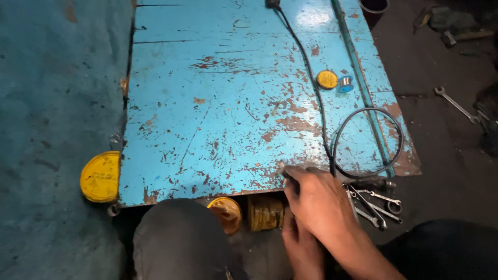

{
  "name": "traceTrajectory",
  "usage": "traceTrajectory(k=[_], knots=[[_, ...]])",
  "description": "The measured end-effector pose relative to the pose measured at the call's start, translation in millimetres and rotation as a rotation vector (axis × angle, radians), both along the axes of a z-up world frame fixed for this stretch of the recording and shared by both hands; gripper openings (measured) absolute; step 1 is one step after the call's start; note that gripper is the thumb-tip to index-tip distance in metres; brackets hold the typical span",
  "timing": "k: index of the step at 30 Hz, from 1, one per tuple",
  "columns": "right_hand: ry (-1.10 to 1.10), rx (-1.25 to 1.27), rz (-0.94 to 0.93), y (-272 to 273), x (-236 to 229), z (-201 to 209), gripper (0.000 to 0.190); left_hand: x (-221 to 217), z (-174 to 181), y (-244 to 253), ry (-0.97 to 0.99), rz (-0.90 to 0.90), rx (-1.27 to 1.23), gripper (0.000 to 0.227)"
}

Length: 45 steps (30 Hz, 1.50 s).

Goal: The person cleans the tip of a soldering iron using a white cloth and then rubs the tip against a metal file. The person continues to wipe the tip with the cloth.

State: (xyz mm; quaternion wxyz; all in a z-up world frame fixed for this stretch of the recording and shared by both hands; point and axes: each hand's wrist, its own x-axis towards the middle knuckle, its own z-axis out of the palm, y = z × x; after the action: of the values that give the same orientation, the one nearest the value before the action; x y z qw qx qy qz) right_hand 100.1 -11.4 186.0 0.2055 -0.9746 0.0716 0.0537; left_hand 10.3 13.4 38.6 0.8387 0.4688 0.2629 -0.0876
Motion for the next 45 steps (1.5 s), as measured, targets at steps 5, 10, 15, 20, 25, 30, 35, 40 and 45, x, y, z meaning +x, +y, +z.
traceTrajectory(k=[5, 10, 15, 20, 25, 30, 35, 40, 45], knots=[[-0.086, 0.022, 0.021, 2.2, -1.3, -5.0, 0.029, 2.0, -16.2, -3.3, -0.051, 0.086, -0.064, 0.037], [-0.154, 0.026, 0.021, -1.0, -0.2, -12.8, 0.027, -0.1, -29.4, -2.4, -0.048, 0.075, -0.188, 0.042], [-0.169, 0.032, 0.027, -0.8, 3.1, -11.4, 0.024, 12.7, -16.0, 14.8, 0.052, 0.025, -0.058, 0.046], [-0.075, 0.027, 0.010, -0.2, 2.4, 0.6, 0.022, 25.7, 24.7, 44.6, 0.026, -0.163, 0.383, 0.048], [-0.064, 0.051, -0.008, -3.1, -0.9, 8.2, 0.022, 37.9, 75.3, 61.1, -0.117, -0.203, 0.727, 0.064], [-0.011, 0.031, -0.016, -9.1, -5.2, 12.5, 0.024, 47.7, 107.6, 76.2, -0.172, -0.514, 0.855, 0.064], [0.037, 0.034, -0.035, -4.3, -1.1, 9.4, 0.024, 50.6, 109.7, 87.2, -0.303, -0.591, 0.928, 0.069], [-0.012, 0.058, 0.025, -2.6, -5.0, 19.0, 0.022, 59.3, 112.4, 85.7, -0.323, -0.644, 0.908, 0.081], [-0.011, 0.055, -0.032, -12.7, -11.3, 28.9, 0.030, 74.9, 120.7, 83.9, -0.331, -0.699, 0.878, 0.071]])
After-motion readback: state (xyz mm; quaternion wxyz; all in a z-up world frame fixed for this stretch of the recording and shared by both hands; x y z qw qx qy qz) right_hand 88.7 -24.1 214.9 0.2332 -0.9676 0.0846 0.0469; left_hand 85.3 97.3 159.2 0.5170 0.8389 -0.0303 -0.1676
